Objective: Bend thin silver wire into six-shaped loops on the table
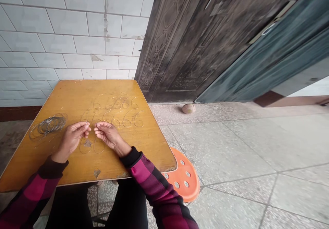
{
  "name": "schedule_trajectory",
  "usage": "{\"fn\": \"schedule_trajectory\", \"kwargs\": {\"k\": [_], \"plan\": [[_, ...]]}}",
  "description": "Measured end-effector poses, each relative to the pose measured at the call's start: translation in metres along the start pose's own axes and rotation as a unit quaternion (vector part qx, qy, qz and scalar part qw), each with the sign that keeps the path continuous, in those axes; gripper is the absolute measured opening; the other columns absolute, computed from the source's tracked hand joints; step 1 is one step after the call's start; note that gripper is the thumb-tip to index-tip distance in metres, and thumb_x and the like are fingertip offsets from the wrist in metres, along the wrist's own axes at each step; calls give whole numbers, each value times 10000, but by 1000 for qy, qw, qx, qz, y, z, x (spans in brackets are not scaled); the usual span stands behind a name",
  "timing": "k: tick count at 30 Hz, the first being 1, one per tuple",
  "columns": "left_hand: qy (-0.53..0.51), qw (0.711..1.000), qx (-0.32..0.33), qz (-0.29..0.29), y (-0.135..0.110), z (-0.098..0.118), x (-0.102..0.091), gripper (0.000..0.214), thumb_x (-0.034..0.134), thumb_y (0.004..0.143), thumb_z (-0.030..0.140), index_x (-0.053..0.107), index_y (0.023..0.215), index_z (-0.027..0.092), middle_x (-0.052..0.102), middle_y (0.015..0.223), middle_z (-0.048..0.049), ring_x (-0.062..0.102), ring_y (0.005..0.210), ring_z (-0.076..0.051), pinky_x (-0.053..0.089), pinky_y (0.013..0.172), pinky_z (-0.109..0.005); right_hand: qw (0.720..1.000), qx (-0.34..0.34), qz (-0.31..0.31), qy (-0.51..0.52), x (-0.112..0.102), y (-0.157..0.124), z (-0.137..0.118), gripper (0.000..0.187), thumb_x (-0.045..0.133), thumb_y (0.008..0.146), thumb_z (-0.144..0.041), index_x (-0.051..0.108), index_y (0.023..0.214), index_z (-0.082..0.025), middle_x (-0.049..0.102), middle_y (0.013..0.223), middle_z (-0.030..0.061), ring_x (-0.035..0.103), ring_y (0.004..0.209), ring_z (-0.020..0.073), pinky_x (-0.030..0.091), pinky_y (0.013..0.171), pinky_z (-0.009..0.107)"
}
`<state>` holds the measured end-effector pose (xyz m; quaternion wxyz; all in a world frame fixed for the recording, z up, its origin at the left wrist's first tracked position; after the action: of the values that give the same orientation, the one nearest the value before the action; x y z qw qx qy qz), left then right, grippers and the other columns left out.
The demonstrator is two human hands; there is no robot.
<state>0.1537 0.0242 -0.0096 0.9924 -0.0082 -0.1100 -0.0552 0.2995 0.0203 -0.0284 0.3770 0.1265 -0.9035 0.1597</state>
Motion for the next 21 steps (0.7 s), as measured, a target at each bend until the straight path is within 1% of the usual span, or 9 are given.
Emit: {"fn": "schedule_trajectory", "kwargs": {"k": [4, 8, 11, 14, 18, 21], "plan": [[8, 1000, -15, -13, 0, 1, 0, 254, 762, 653, 332, 706, 768, 113, 665, 668, -35, 544, 515, -93, 433, 464, -209, 1000, 2, -6, -9, 1, 1, 1, 83, 725, 777, -169, 672, 793, -108, 709, 641, 2, 651, 502, 60, 540, 480, 106], [-10, 1000, -21, -16, 0, 4, 1, 253, 764, 650, 342, 693, 743, 118, 660, 670, -31, 539, 519, -90, 437, 470, -207, 1000, -10, 5, -26, 0, 1, 1, 150, 766, 735, -223, 673, 787, -118, 708, 672, 4, 649, 521, 59, 539, 490, 111], [-20, 999, -21, -16, 0, 5, 0, 259, 764, 652, 347, 685, 753, 123, 658, 672, -28, 542, 525, -93, 444, 477, -210, 997, -41, 27, -58, -2, 0, 0, 227, 813, 665, -282, 675, 765, -131, 695, 688, -9, 641, 534, 55, 528, 486, 113], [-14, 1000, -19, -18, 0, 6, 0, 266, 755, 668, 352, 682, 779, 122, 662, 695, -33, 545, 535, -94, 451, 487, -215, 993, -64, 41, -90, -2, -1, -2, 292, 841, 600, -342, 673, 729, -140, 670, 659, -24, 623, 526, 53, 519, 484, 125], [-4, 1000, -13, -16, 0, 7, -1, 275, 737, 692, 364, 679, 822, 128, 663, 726, -33, 550, 540, -94, 455, 488, -219, 990, -69, 48, -111, -3, 0, -2, 338, 853, 557, -384, 673, 714, -145, 666, 652, -19, 623, 538, 61, 512, 489, 136], [7, 1000, 1, -16, 0, 8, -2, 276, 722, 710, 368, 675, 847, 133, 671, 765, -41, 553, 546, -93, 449, 480, -216, 990, -65, 51, -115, -3, 1, -2, 342, 855, 551, -388, 673, 712, -147, 665, 648, -18, 622, 539, 62, 510, 497, 141]]}}
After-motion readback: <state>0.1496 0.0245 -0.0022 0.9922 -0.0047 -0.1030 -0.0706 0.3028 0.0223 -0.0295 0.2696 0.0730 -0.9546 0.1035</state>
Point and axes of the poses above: each hand's wrist, its own y-axis towards the middle knuckle, its own x-axis out of the palm, z = x × y, the point moved 4 cm from there along y, towards the middle knuckle
